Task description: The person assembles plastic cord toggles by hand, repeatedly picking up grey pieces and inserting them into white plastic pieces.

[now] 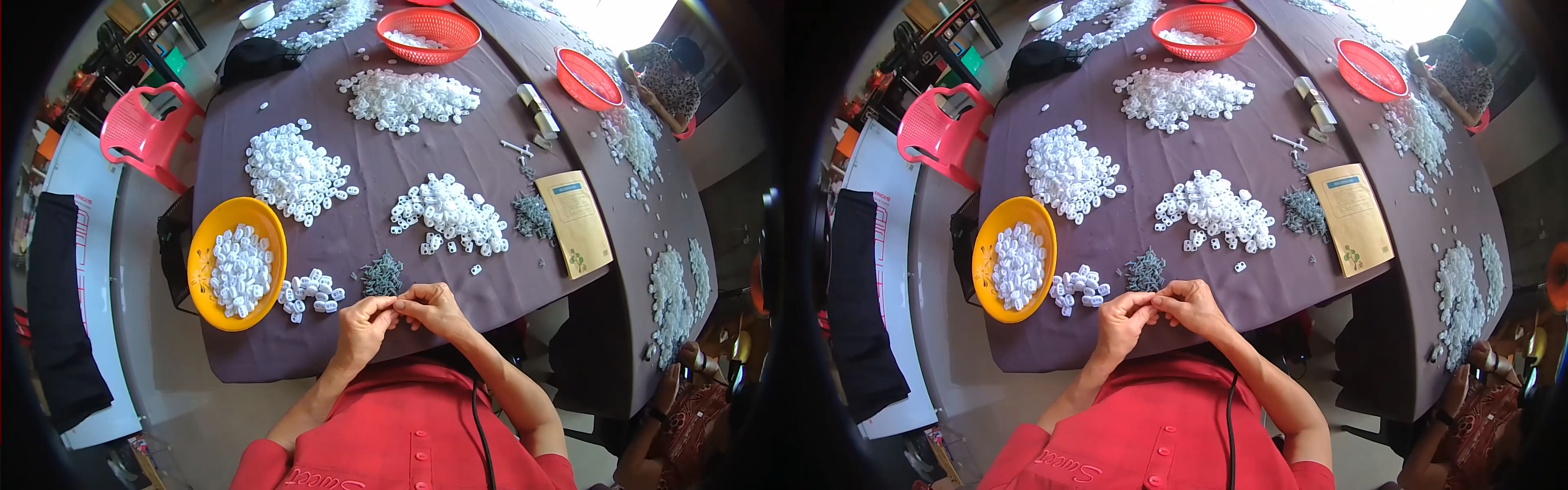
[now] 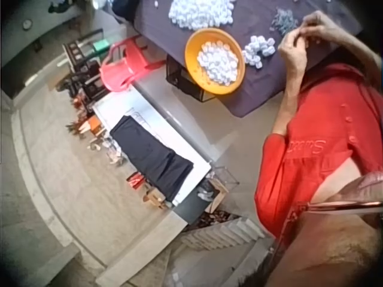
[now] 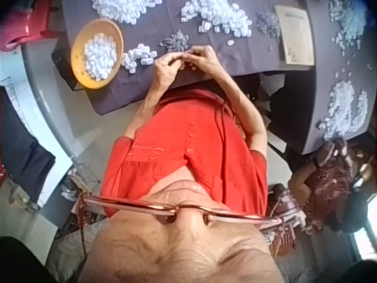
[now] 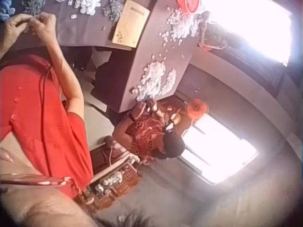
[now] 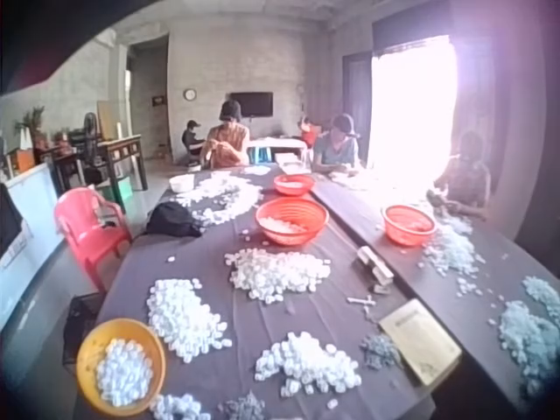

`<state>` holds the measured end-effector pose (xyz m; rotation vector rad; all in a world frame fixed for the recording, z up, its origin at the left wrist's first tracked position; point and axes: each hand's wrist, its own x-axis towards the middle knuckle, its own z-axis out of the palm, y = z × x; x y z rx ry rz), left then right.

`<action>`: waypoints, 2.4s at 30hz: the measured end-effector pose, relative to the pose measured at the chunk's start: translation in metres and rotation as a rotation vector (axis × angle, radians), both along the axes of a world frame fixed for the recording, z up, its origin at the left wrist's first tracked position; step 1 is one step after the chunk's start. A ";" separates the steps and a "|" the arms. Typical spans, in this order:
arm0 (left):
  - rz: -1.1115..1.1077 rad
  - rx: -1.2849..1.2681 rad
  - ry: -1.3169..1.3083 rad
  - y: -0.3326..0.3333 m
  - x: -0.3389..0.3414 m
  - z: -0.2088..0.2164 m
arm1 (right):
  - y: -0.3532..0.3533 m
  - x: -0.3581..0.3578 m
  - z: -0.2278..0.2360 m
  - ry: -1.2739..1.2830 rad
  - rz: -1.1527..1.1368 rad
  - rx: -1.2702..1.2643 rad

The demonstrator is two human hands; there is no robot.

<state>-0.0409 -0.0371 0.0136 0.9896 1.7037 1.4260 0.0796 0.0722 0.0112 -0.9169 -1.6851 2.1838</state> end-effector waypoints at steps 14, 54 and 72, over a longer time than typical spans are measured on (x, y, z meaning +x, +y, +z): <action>0.012 0.048 0.578 0.002 -0.016 0.003 | -0.006 -0.004 0.006 -0.050 -0.089 0.075; -0.333 0.009 0.911 0.118 0.028 -0.009 | 0.001 0.055 -0.017 -0.090 -0.478 0.752; -0.029 -0.131 -0.646 0.046 0.034 -0.018 | -0.006 0.048 -0.013 0.050 -0.442 0.359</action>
